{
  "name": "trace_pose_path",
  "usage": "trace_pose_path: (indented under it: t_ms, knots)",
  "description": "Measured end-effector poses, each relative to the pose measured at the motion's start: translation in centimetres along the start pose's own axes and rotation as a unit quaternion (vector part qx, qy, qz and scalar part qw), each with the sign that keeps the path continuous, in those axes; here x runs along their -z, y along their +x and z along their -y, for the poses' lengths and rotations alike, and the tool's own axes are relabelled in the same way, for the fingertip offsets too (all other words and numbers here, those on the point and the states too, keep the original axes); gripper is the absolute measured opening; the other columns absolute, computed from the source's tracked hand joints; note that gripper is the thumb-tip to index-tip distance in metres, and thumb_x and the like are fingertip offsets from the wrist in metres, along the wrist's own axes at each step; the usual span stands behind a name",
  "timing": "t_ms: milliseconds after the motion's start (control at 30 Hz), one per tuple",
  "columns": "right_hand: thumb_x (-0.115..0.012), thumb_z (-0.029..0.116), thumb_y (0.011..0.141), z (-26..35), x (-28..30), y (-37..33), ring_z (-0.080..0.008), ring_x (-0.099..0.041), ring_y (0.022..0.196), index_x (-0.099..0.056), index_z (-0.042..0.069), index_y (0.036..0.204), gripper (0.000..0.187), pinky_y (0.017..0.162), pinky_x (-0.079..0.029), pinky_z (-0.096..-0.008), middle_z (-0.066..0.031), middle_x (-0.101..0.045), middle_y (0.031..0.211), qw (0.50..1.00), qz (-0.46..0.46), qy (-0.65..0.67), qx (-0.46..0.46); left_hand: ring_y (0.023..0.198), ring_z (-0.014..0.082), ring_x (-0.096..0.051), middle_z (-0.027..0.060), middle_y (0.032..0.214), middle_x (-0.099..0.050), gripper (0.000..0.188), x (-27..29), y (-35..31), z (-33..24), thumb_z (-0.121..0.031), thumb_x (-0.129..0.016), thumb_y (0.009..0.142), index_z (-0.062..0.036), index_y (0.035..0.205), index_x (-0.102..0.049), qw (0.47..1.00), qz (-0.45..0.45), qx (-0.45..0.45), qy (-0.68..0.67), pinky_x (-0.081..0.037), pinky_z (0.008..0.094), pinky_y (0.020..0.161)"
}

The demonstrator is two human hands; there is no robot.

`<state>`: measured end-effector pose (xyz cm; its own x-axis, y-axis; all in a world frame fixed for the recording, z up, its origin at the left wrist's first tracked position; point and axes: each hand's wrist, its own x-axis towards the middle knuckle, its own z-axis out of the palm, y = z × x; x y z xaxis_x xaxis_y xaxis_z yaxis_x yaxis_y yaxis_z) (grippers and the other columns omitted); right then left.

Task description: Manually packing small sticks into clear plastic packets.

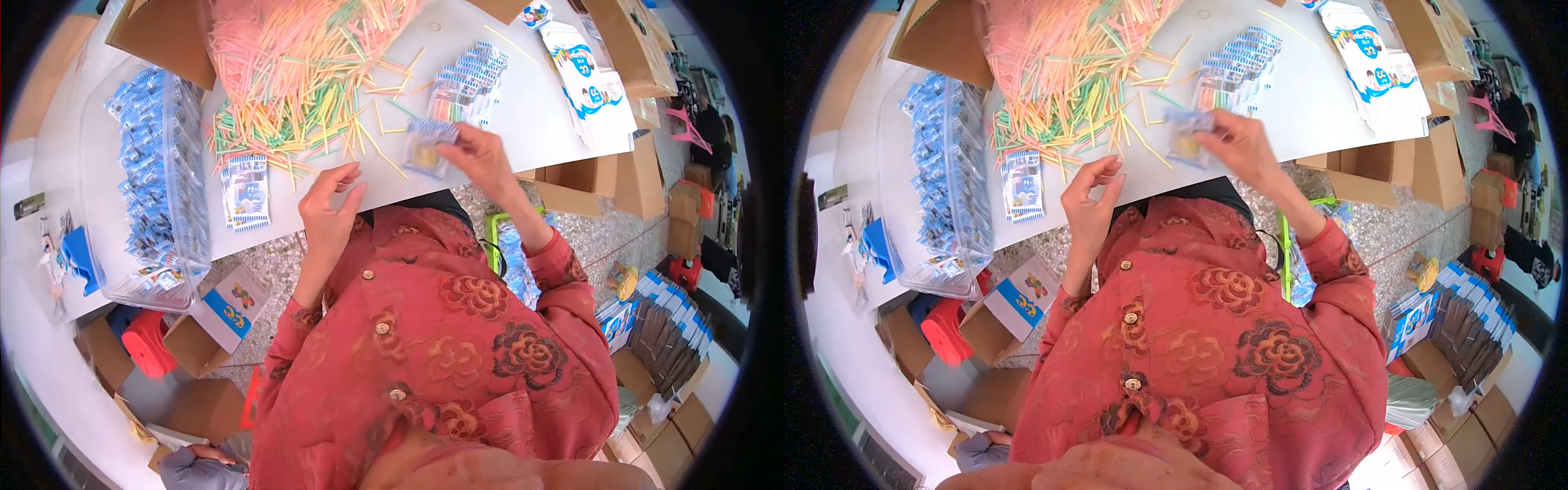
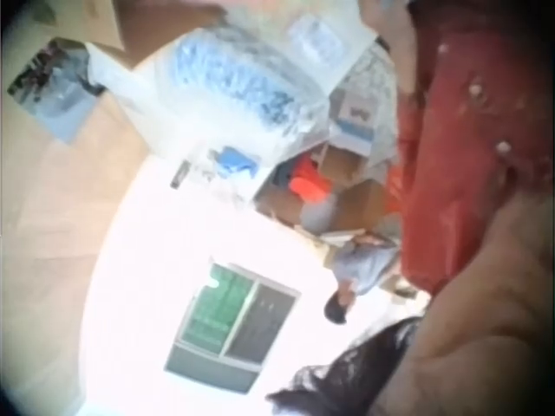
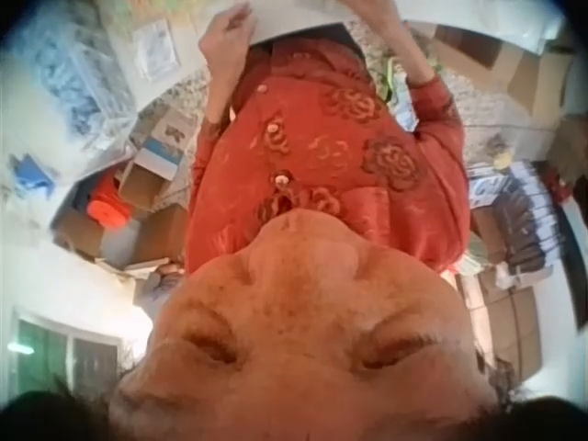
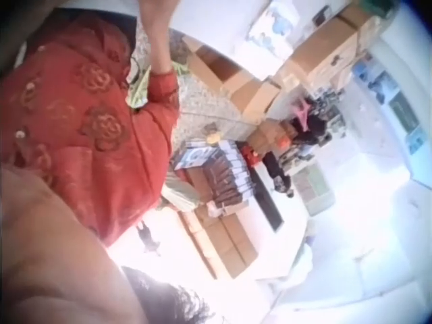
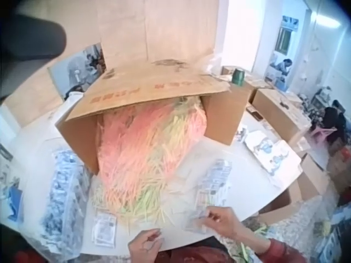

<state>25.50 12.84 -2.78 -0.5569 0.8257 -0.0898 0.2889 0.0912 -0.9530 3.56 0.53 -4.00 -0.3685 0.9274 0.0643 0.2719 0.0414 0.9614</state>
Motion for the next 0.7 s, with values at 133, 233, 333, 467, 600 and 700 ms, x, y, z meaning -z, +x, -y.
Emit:
trace_pose_path:
  t_ms: [133,233,333,467,600,700]
  knots:
    - [-0.062,0.006,0.086,-1.5,2.3,1.3,-0.0018,-0.050,0.066,-0.059,-0.001,0.107,0.022,0.056,-0.041,-0.0178,0.0031,-0.060,0.078,0.991,-0.119,0.050,-0.024,0.086,0.0243,-0.063,0.0102,0.094,-0.066,0.027,-0.2,0.2,0.9,0.000,-0.070,0.073,-0.0023,0.099,-0.066,0.990,-0.037,-0.101,0.094,-0.050,0.0316,0.077]
    - [-0.062,0.005,0.085,-2.2,2.8,2.1,-0.0008,-0.049,0.064,-0.059,-0.001,0.107,0.022,0.055,-0.040,-0.0174,0.0035,-0.060,0.076,0.990,-0.140,-0.018,-0.012,0.100,0.0291,-0.059,0.0092,0.104,-0.064,0.030,-1.9,1.0,0.2,-0.001,-0.070,0.070,-0.0046,0.100,-0.066,0.970,0.012,-0.202,0.137,-0.047,0.0380,0.086]
    - [-0.063,0.005,0.085,-2.6,2.5,2.2,-0.0013,-0.049,0.064,-0.059,0.000,0.106,0.022,0.055,-0.041,-0.0178,0.0033,-0.061,0.076,0.987,-0.153,-0.056,-0.005,0.117,0.0323,-0.048,0.0089,0.122,-0.056,0.043,-4.5,1.6,-0.2,-0.008,-0.072,0.069,-0.0070,0.111,-0.062,0.933,0.099,-0.282,0.202,-0.039,0.0459,0.098]
    - [-0.065,0.005,0.083,-2.8,2.3,2.3,-0.0033,-0.050,0.063,-0.058,-0.001,0.105,0.024,0.056,-0.043,-0.0200,0.0008,-0.060,0.073,0.981,-0.173,-0.089,0.005,0.133,0.0344,-0.028,0.0115,0.143,-0.035,0.068,-7.0,2.6,0.7,-0.029,-0.070,0.075,-0.0066,0.134,-0.043,0.896,0.184,-0.285,0.285,-0.027,0.0533,0.106]
    - [-0.067,0.004,0.081,-2.8,1.6,2.3,-0.0062,-0.051,0.061,-0.057,0.000,0.107,0.029,0.056,-0.044,-0.0221,-0.0020,-0.057,0.068,0.968,-0.205,-0.146,0.018,0.135,0.0339,-0.027,0.0135,0.145,-0.032,0.072,-7.1,3.2,1.5,-0.039,-0.065,0.079,-0.0039,0.136,-0.040,0.873,0.191,-0.279,0.351,-0.024,0.0528,0.107]
    - [-0.067,0.002,0.078,-3.4,1.1,2.8,-0.0089,-0.051,0.059,-0.056,0.002,0.111,0.035,0.056,-0.044,-0.0231,-0.0046,-0.054,0.071,0.954,-0.224,-0.182,0.081,0.135,0.0333,-0.026,0.0140,0.145,-0.032,0.073,-6.0,3.7,2.0,-0.042,-0.063,0.079,-0.0021,0.136,-0.040,0.871,0.187,-0.262,0.372,-0.023,0.0517,0.108]
